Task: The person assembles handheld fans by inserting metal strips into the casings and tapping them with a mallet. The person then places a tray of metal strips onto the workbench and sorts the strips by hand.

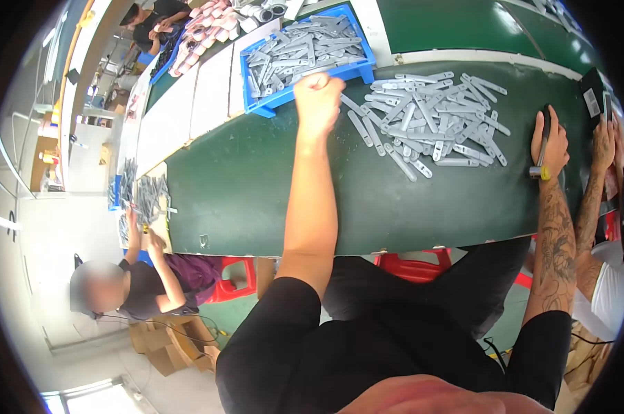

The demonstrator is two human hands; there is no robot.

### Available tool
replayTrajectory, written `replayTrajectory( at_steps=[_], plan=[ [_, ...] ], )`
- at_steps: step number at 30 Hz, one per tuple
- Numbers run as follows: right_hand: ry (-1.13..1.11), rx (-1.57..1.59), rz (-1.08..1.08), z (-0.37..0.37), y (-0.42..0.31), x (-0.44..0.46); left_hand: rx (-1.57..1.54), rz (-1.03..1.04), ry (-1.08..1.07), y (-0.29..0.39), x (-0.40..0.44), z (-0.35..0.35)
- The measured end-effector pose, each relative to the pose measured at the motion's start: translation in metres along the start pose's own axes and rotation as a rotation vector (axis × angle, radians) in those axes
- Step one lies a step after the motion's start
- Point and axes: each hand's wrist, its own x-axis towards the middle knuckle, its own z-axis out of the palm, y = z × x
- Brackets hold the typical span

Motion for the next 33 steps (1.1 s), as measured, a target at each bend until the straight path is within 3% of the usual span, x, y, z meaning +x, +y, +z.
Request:
replayTrajectory(
  at_steps=[4,5,7,13,19,24,27,33],
  plan=[
    [-0.012,0.021,-0.007,0.005,0.002,-0.001,0.719,0.169,0.148,-0.009,-0.016,-0.055],
    [-0.010,0.017,-0.008,0.004,0.001,-0.002,0.828,0.060,0.163,-0.009,-0.024,-0.062],
    [-0.007,0.019,-0.014,-0.002,-0.003,0.000,0.953,0.248,0.162,-0.022,-0.036,-0.068],
    [0.081,0.054,-0.101,-0.017,-0.013,-0.004,1.207,0.092,0.106,-0.044,-0.050,-0.065],
    [0.025,0.026,-0.045,-0.011,-0.012,-0.005,1.148,0.031,0.171,-0.037,-0.054,-0.056],
    [-0.001,0.028,-0.052,-0.011,-0.010,-0.004,1.024,0.120,0.135,-0.031,-0.058,-0.046],
    [-0.010,-0.005,-0.039,-0.009,-0.009,-0.002,0.762,0.271,0.136,-0.026,-0.063,-0.029],
    [-0.021,-0.007,-0.023,-0.011,-0.011,-0.004,0.643,0.366,0.010,-0.029,-0.075,-0.001]
  ],
)
